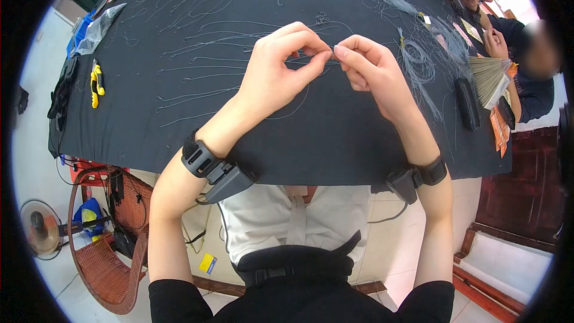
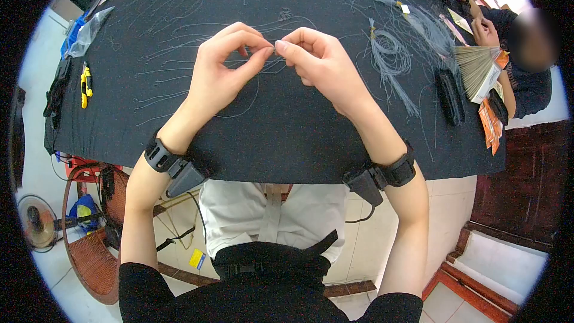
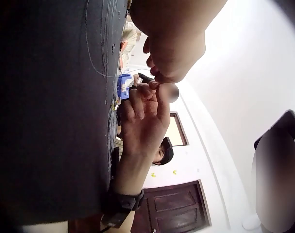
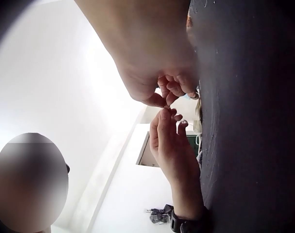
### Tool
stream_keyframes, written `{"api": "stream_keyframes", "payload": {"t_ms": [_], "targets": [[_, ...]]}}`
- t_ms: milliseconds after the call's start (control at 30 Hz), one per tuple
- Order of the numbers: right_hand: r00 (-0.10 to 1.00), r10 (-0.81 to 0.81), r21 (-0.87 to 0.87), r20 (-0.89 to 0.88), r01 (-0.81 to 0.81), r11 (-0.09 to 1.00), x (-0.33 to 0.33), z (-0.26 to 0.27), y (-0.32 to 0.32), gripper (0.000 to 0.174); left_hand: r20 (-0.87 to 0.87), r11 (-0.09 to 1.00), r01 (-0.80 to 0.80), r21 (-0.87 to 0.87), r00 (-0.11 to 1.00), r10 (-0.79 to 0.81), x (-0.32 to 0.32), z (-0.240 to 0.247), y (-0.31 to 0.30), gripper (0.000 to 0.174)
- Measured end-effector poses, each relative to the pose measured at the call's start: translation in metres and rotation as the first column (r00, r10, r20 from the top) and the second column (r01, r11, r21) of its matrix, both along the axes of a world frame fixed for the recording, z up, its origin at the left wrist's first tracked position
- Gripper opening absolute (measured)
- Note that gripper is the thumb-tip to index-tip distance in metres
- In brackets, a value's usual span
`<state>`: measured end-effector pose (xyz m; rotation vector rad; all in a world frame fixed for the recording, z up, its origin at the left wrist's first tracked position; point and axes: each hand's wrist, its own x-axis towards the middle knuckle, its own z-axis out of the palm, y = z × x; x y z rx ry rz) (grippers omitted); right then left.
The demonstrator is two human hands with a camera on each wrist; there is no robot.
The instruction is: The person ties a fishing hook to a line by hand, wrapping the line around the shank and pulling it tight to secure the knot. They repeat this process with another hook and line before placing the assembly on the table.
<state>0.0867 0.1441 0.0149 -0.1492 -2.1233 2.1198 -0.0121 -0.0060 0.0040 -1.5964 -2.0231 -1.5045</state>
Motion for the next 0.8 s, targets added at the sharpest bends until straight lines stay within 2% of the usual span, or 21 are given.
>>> {"api": "stream_keyframes", "payload": {"t_ms": [400,600,700,800], "targets": [[0.999,0.03,-0.116,-0.012,-0.031,0.993,-0.0018,-0.0081,0.0043,0.019,-0.035,0.999,-0.021,0.03,0.999,0.022,0.0032,0.0001,0.002,0.009],[0.999,0.032,-0.096,-0.004,-0.033,0.995,-0.0016,-0.0073,0.0036,0.019,-0.015,1.0,-0.001,0.006,1.0,0.001,0.0016,-0.0025,0.0008,0.008],[0.998,0.052,-0.137,0.018,-0.049,0.989,-0.0018,-0.0064,0.0054,0.018,-0.021,1.0,-0.008,0.019,1.0,0.008,0.0023,-0.0009,0.0003,0.008],[0.999,0.039,-0.286,0.011,-0.034,0.958,-0.0015,-0.0052,0.0053,0.017,-0.02,1.0,-0.004,0.025,1.0,0.005,0.0024,-0.0003,-0.0005,0.007]]}}
